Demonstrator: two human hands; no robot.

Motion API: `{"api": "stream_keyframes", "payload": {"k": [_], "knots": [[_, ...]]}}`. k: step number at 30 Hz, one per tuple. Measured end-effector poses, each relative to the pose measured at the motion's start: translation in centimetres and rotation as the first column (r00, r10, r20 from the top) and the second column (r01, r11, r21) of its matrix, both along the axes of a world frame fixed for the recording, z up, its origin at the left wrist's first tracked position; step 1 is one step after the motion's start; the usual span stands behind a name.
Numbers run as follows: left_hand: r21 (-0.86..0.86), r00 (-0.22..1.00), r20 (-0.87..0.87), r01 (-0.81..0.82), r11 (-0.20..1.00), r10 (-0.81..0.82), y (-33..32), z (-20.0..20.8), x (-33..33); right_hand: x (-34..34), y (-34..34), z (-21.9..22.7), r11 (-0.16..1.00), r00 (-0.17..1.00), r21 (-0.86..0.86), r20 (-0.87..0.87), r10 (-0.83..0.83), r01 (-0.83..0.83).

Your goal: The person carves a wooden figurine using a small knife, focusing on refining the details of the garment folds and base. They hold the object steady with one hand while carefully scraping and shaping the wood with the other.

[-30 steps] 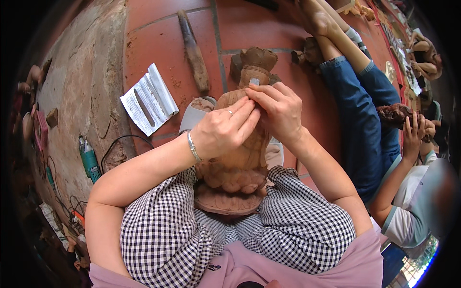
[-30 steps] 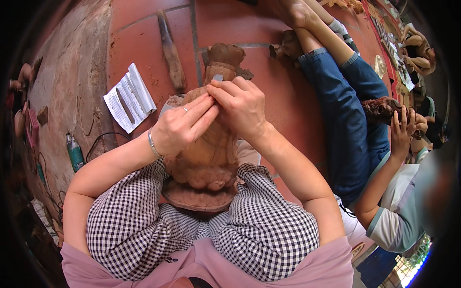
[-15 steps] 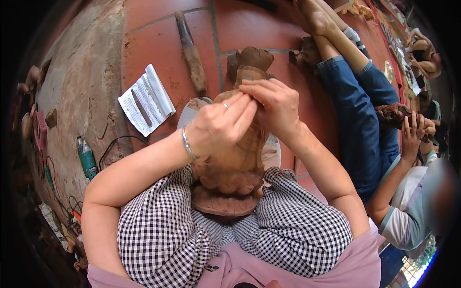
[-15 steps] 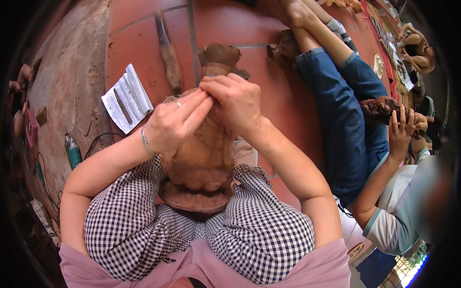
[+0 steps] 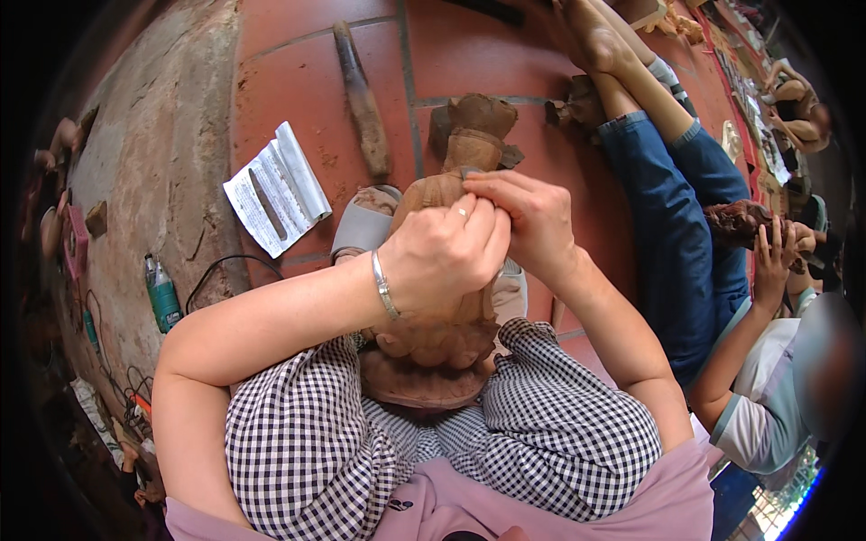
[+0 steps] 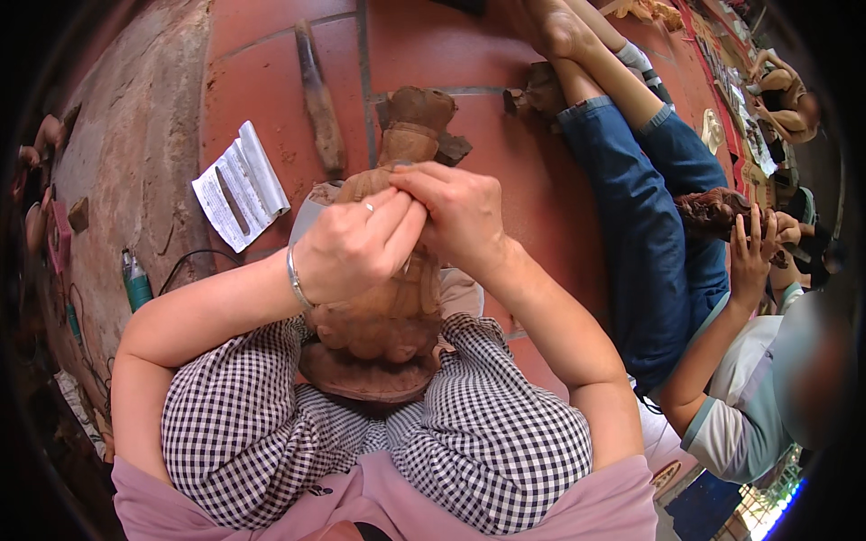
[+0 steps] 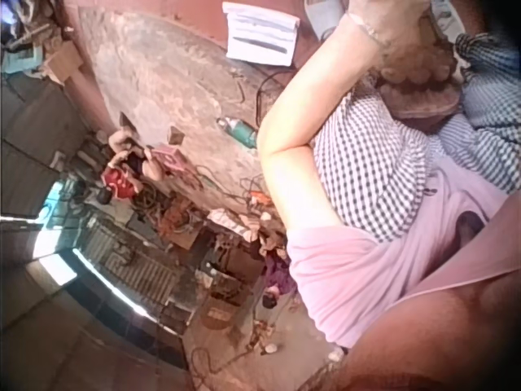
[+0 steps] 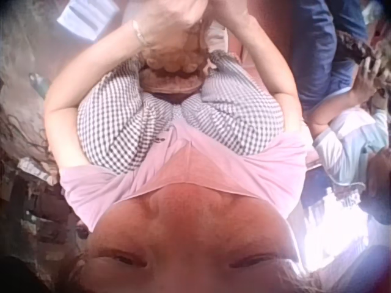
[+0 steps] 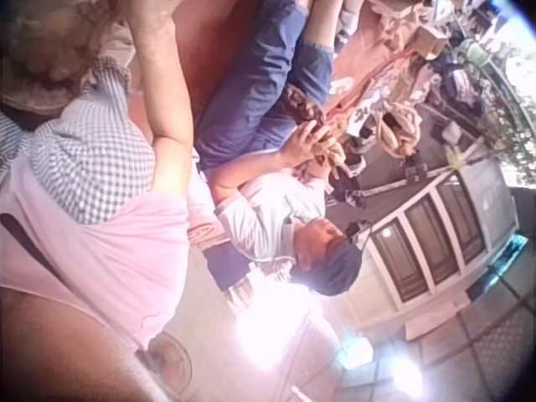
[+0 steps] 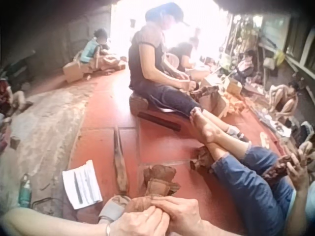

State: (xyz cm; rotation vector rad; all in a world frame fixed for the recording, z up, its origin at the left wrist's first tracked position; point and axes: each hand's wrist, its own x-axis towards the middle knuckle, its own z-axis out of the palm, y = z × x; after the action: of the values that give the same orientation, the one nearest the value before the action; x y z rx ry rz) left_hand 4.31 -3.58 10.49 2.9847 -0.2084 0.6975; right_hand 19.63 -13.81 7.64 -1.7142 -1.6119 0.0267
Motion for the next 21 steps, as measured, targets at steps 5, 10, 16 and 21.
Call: {"api": "stream_keyframes", "payload": {"k": [5,10,16,21], "knots": [[0.189,1.000,-0.005,-0.013,0.982,0.015,-1.4,-0.3,0.4,-0.3,-0.8,-0.7,1.000,0.999,-0.015,0.033,-0.012,0.013],[0.112,0.998,-0.056,-0.029,0.993,0.035,-1.3,0.4,1.6,1.1,0.5,0.7,0.997,0.996,0.074,0.086,-0.031,0.024],[0.163,0.999,-0.017,-0.034,0.986,0.037,-2.1,0.0,1.5,0.4,-1.1,0.1,0.999,1.000,-0.038,-0.003,-0.001,0.001],[0.200,0.997,0.070,-0.041,0.979,0.028,-1.8,-1.1,2.2,0.5,-0.7,-0.8,0.997,0.998,0.051,0.017,-0.065,0.064]]}}
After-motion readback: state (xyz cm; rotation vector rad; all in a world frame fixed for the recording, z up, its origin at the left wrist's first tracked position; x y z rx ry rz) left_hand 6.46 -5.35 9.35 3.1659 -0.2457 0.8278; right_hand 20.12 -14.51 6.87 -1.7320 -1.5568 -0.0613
